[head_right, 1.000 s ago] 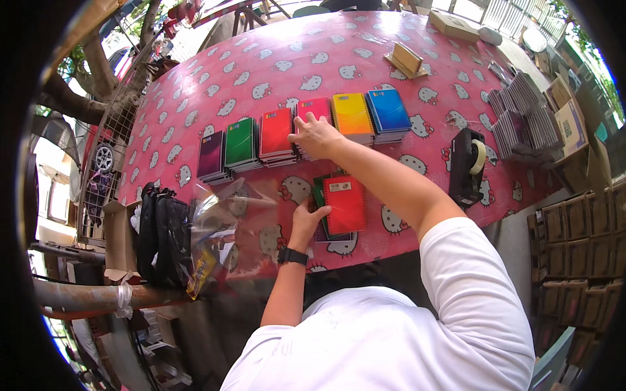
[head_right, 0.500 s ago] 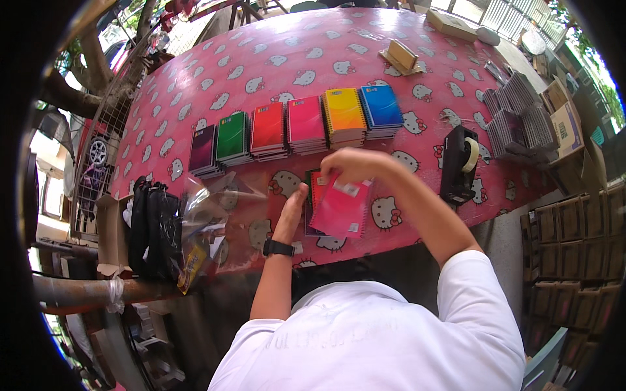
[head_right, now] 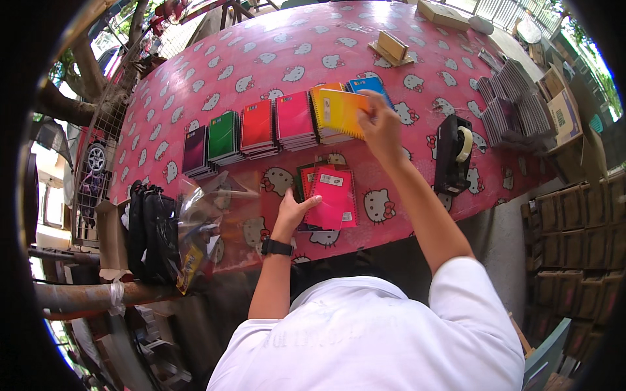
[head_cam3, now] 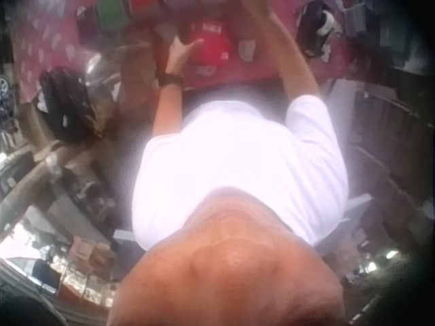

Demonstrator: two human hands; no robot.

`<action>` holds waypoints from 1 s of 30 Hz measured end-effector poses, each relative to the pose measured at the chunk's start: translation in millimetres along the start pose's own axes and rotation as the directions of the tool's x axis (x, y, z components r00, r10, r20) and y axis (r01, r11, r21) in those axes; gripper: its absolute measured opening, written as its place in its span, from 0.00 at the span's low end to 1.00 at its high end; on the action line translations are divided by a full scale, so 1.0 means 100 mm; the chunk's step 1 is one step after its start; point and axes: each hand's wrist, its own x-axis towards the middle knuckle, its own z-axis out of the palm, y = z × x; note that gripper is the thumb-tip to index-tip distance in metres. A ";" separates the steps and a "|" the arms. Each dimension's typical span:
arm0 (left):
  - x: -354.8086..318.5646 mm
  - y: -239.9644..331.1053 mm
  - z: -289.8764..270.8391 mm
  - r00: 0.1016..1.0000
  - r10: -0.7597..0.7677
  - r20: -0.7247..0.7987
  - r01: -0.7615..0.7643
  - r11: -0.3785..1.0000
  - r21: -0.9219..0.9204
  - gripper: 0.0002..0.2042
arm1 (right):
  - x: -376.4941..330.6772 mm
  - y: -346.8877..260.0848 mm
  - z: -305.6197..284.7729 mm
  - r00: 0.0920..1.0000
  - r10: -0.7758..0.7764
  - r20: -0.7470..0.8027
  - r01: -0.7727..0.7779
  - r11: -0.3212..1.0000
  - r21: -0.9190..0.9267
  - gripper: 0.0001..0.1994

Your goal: The person picks up notebooks of various colors from stacks on a table, aligns them into a single stack, slides the stack into a plastic bag, and secures the opening with tape from a dispenser.

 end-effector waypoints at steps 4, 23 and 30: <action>-0.03 0.11 0.03 1.000 -0.019 -0.009 0.018 0.996 -0.087 0.49 | -0.73 0.19 -0.25 0.953 0.287 0.094 -0.302 0.879 0.369 0.15; -0.14 0.30 0.11 1.000 -0.029 -0.006 0.029 0.986 0.164 0.56 | 0.17 1.14 -0.18 0.904 -0.239 0.355 0.425 0.596 -0.681 0.17; -0.12 0.26 0.06 0.998 -0.022 -0.060 0.031 0.988 0.154 0.56 | 0.02 0.90 -0.13 0.924 -0.376 0.063 0.337 0.728 -0.597 0.06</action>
